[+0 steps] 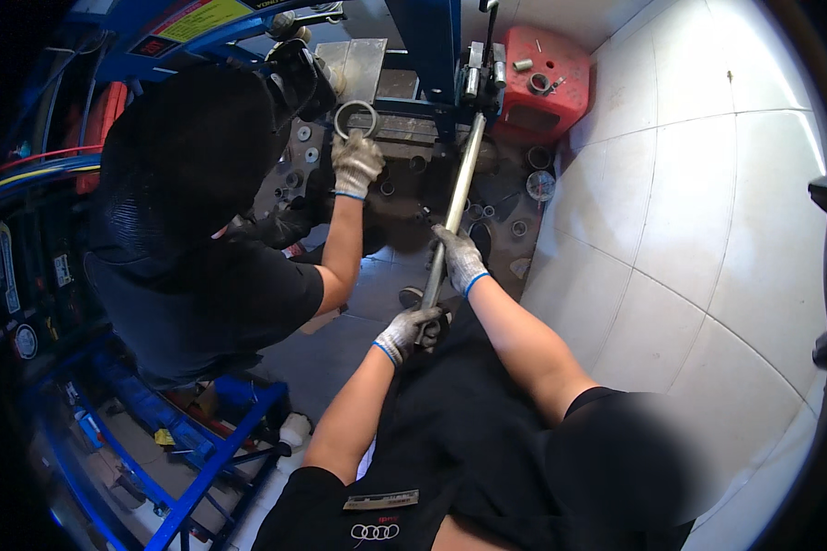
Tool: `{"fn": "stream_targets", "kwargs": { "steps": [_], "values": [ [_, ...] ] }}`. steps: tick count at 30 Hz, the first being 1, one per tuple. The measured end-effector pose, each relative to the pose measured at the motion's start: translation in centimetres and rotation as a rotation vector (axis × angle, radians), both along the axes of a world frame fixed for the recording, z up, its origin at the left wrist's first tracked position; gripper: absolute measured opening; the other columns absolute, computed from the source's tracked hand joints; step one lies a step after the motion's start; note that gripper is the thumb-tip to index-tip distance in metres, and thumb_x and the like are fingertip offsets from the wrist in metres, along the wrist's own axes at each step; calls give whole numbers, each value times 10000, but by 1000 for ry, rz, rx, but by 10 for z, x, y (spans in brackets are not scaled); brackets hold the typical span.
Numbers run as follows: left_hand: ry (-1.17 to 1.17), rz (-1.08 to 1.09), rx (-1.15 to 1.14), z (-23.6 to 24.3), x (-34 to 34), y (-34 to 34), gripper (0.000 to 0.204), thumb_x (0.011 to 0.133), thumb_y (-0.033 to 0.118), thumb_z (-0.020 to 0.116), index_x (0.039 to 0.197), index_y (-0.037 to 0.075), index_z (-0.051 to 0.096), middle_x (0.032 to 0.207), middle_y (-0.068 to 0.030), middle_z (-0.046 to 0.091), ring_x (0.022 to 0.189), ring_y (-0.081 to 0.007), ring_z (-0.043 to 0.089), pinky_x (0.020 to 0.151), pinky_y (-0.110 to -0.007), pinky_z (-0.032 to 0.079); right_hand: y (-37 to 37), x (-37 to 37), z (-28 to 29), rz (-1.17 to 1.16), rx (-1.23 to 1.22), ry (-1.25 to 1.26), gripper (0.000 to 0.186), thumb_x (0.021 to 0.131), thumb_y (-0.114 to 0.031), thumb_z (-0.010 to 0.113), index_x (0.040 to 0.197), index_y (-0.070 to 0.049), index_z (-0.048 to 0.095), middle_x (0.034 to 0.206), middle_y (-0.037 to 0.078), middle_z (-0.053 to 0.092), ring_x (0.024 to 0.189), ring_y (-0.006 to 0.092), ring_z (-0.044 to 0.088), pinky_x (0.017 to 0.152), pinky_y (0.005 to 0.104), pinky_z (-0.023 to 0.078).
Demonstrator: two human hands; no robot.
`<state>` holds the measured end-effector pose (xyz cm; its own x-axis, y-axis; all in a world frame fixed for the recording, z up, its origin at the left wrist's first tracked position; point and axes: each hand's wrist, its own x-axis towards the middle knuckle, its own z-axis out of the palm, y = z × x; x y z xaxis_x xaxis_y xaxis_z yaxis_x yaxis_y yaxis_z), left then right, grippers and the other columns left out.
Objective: The person operates a hydraulic press by repeatedly pulling a long metal lever to apply pressure to a metal part held by a coworker. The coworker positions and adjusts the part while the person cycles the press lever.
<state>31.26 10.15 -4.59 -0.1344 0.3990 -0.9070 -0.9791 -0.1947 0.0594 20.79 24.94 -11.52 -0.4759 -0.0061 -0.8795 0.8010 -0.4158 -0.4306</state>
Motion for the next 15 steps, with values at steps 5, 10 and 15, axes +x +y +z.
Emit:
{"fn": "stream_targets", "kwargs": {
  "steps": [5, 10, 15],
  "values": [
    [113, -138, -234, 8, 1, 21, 284, 920, 278, 730, 1119, 97, 636, 689, 2, 565, 554, -145, 539, 503, -322, 498, -6, -6, 4, 73, 326, -33, 513, 901, -309, 723, 1294, -11, 579, 881, 126, 666, 762, 236, 640, 720, 409, 527],
    [116, -198, -339, 16, -3, 29, 276, 925, 256, 725, 1114, 85, 618, 704, -32, 585, 542, -160, 556, 483, -320, 498, -6, -6, 5, 46, 337, -51, 522, 866, -313, 758, 1288, -44, 609, 857, 66, 622, 732, 193, 580, 680, 392, 502],
    [218, -246, -355, 19, -8, 21, 339, 903, 286, 750, 1082, 27, 626, 764, -81, 636, 607, -205, 628, 533, -361, 531, -10, -6, -3, 33, 284, -45, 514, 857, -295, 740, 1251, 6, 609, 960, 157, 695, 839, 272, 669, 775, 428, 527]
  ]
}}
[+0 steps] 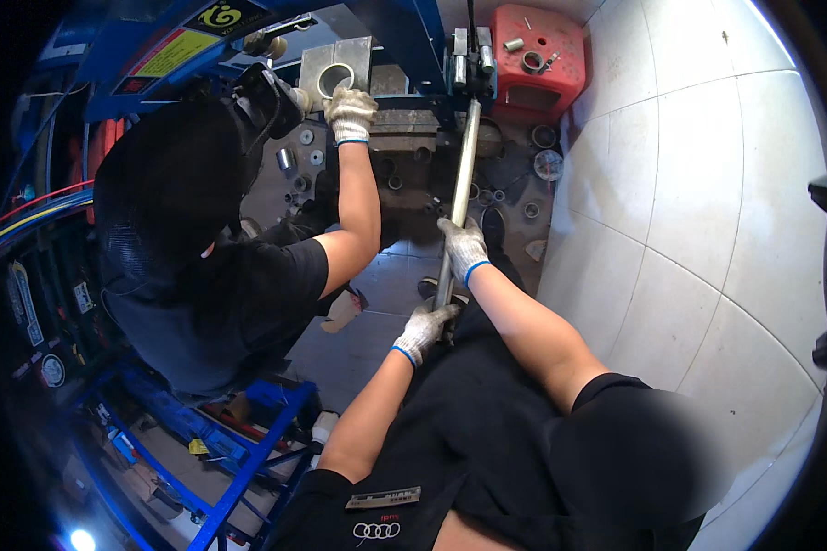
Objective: The person operates a hydraulic press by repeatedly pulling a long metal lever to apply pressure to a metal part held by a coworker. The coworker positions and adjusts the part while the person cycles the press lever.
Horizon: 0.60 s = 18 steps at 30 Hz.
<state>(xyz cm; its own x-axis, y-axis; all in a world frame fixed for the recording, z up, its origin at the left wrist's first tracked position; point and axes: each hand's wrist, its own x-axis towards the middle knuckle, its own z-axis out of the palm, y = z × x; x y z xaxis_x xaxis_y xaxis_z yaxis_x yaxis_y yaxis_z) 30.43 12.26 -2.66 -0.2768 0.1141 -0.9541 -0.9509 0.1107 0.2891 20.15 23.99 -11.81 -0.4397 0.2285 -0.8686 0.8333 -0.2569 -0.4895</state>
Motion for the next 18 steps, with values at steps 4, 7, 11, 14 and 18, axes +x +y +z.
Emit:
{"fn": "stream_targets", "kwargs": {
  "steps": [4, 7, 11, 14, 18],
  "values": [
    [31, -60, -40, -2, 1, -5, 378, 902, 266, 742, 1163, 25, 612, 783, -70, 635, 603, -182, 599, 512, -342, 494, -1, 1, -5, 17, -33, 19, 520, 839, -287, 749, 1239, 10, 601, 953, 164, 691, 837, 274, 667, 760, 431, 529],
    [38, -57, -62, -3, 2, -5, 388, 907, 251, 732, 1200, 28, 610, 802, -62, 635, 606, -167, 574, 513, -324, 468, 1, 1, 0, 54, -20, 37, 441, 828, -250, 767, 1160, -25, 581, 832, 93, 625, 720, 219, 613, 661, 396, 509],
    [50, -56, -68, 6, -1, 0, 412, 896, 263, 721, 1242, 57, 636, 790, -45, 630, 623, -158, 576, 549, -313, 468, 0, -2, 17, 158, 119, -8, 540, 807, -269, 786, 1221, -9, 557, 929, 142, 661, 827, 278, 653, 746, 427, 534],
    [23, -206, -151, 20, -10, 9, 498, 892, 317, 710, 1317, 71, 626, 890, -88, 684, 732, -191, 634, 681, -341, 517, -3, -7, 27, 257, 261, -115, 670, 801, -323, 783, 1330, -1, 528, 1131, 234, 681, 1037, 358, 676, 905, 447, 533],
    [98, -414, -300, 39, -21, 17, 563, 898, 384, 700, 1340, 52, 598, 1079, -178, 715, 893, -279, 702, 831, -393, 535, -4, -8, 21, 228, 237, -113, 631, 826, -360, 772, 1294, 5, 557, 1067, 219, 687, 955, 339, 689, 842, 440, 546]
  ]
}}
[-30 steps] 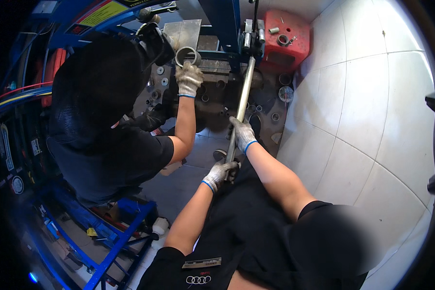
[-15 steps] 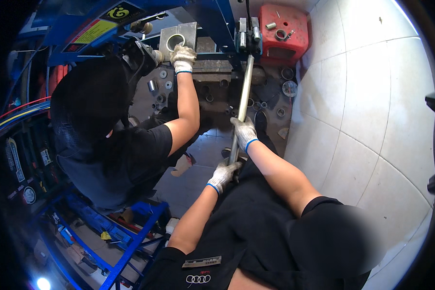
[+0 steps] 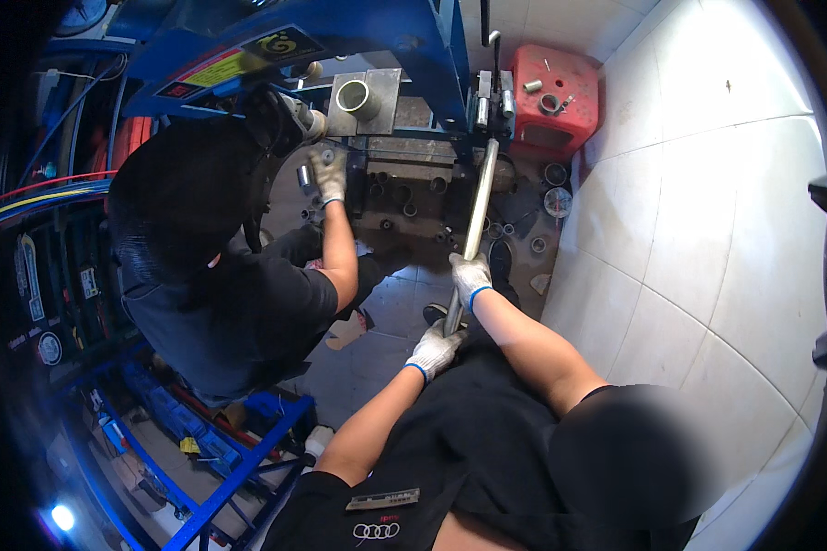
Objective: The person operates a hydraulic press by repeatedly pulling a long metal lever to apply pressure to a metal part held by a coworker. The coworker positions and adjusts the part while the person cycles the press lever.
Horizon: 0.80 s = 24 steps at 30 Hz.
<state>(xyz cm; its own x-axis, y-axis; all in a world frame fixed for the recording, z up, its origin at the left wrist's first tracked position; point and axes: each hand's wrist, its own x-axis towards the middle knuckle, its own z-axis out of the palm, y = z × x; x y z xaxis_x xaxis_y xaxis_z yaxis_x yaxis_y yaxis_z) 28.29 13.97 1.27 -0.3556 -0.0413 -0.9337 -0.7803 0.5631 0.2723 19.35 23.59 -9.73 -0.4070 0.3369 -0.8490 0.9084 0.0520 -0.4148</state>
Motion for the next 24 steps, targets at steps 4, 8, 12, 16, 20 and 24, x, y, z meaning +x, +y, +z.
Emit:
{"fn": "stream_targets", "kwargs": {
  "steps": [4, 8, 12, 16, 20, 24],
  "values": [
    [-30, -71, 1, 3, -4, 1, 663, 895, 441, 695, 1399, 36, 551, 1215, -233, 687, 1067, -344, 689, 948, -416, 509, 0, 7, -22, -7, -3, 5, 583, 871, -390, 747, 1266, 4, 579, 992, 192, 690, 875, 315, 686, 785, 431, 547],
    [38, -74, 16, -5, 1, -2, 669, 901, 446, 676, 1413, 39, 538, 1269, -252, 664, 1192, -383, 641, 1014, -432, 478, 0, 13, -35, 5, 15, 43, 577, 888, -401, 738, 1276, -5, 580, 954, 169, 688, 832, 291, 675, 766, 428, 540],
    [76, -124, 2, -11, 7, -8, 671, 913, 445, 654, 1429, 38, 519, 1329, -264, 628, 1267, -396, 590, 1055, -432, 450, 1, 12, -29, 0, -4, 48, 583, 884, -398, 740, 1288, -10, 577, 932, 160, 683, 806, 280, 669, 749, 429, 537],
    [41, -108, 21, -19, 13, -14, 693, 928, 448, 632, 1459, 29, 481, 1314, -253, 626, 1240, -384, 583, 1046, -435, 451, 6, 8, -14, -45, -86, 40, 614, 871, -419, 728, 1267, 29, 585, 1099, 243, 696, 1000, 366, 688, 880, 442, 527],
    [42, 116, 227, -39, 26, -21, 660, 918, 453, 640, 1425, 50, 512, 1064, -148, 695, 909, -276, 680, 835, -433, 543, 9, 4, -6, -97, -169, 31, 611, 871, -415, 740, 1270, 20, 581, 1049, 201, 695, 940, 332, 674, 844, 436, 524],
    [-368, 894, 837, -63, 41, -34, 556, 899, 400, 665, 1350, 93, 557, 895, -66, 652, 765, -220, 635, 724, -418, 533, 9, 1, -5, -193, -292, 71, 508, 871, -415, 776, 1164, -35, 610, 834, 90, 638, 685, 231, 608, 613, 395, 505]
  ]
}}
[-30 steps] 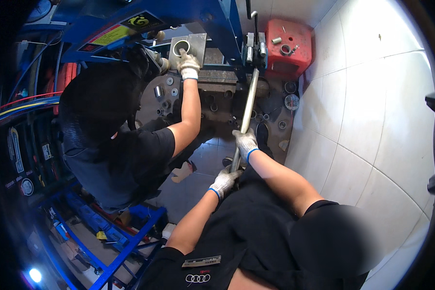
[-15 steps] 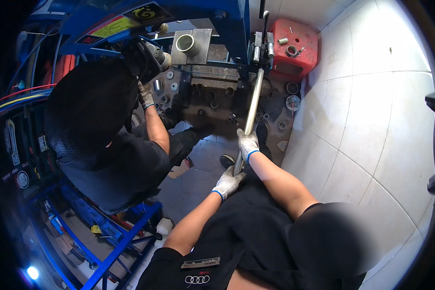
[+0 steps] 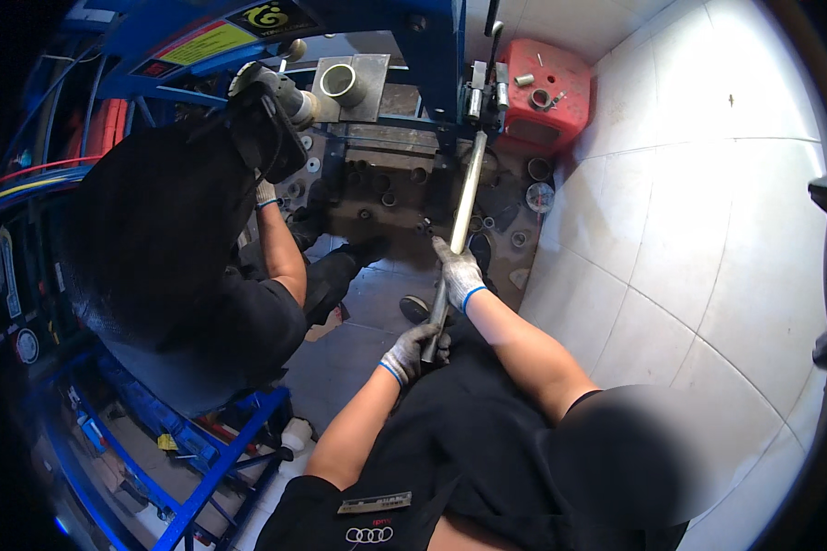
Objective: The person operates a hydraulic press by repeatedly pulling a long metal lever to apply pressure to a metal part held by a coworker. The coworker positions and adjusts the part while the person cycles the press lever.
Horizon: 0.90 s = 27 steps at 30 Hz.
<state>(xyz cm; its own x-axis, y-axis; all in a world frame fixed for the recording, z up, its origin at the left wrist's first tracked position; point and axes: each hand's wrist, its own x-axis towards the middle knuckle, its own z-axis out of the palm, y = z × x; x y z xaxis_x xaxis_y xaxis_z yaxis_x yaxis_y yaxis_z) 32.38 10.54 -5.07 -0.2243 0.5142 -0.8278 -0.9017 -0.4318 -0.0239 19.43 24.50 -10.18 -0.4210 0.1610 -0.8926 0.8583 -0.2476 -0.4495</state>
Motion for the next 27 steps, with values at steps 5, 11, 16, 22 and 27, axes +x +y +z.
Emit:
{"fn": "stream_targets", "kwargs": {
  "steps": [5, 11, 16, 22, 27],
  "values": [
    [-78, 55, 271, -24, 7, 1, 268, 930, 350, 653, 1104, 181, 536, 777, -38, 568, 657, -204, 568, 632, -385, 516, 7, 3, -1, -31, -55, -11, 413, 856, -400, 818, 1027, -92, 601, 701, 28, 573, 544, 171, 537, 483, 354, 456],
    [-124, -71, 116, -28, 7, 21, 246, 943, 336, 644, 1113, 186, 548, 708, -13, 507, 605, -173, 504, 574, -347, 459, 22, 10, -12, -48, -220, -109, 419, 844, -453, 828, 973, -138, 585, 715, 5, 560, 568, 168, 549, 524, 355, 496],
    [-109, -58, 57, -21, 9, 30, 254, 953, 333, 633, 1146, 180, 567, 703, -4, 496, 589, -155, 478, 556, -330, 420, 27, 12, -17, -94, -304, -103, 381, 866, -423, 810, 978, -144, 576, 706, -1, 554, 573, 159, 552, 524, 348, 494],
    [-74, -23, 282, -29, 10, 24, 281, 966, 374, 608, 1161, 174, 581, 677, 8, 449, 547, -146, 422, 531, -318, 380, 27, 13, -5, -115, -286, -67, 343, 891, -405, 785, 997, -143, 590, 720, 6, 578, 589, 168, 580, 540, 350, 524],
    [-122, 152, 774, -34, 8, 21, 436, 949, 534, 561, 1125, 139, 621, 686, 8, 478, 526, -124, 412, 528, -295, 368, 34, 20, 0, -270, -737, -86, 280, 919, -389, 761, 1001, -170, 608, 714, 4, 579, 585, 166, 584, 543, 355, 528]
  ]
}}
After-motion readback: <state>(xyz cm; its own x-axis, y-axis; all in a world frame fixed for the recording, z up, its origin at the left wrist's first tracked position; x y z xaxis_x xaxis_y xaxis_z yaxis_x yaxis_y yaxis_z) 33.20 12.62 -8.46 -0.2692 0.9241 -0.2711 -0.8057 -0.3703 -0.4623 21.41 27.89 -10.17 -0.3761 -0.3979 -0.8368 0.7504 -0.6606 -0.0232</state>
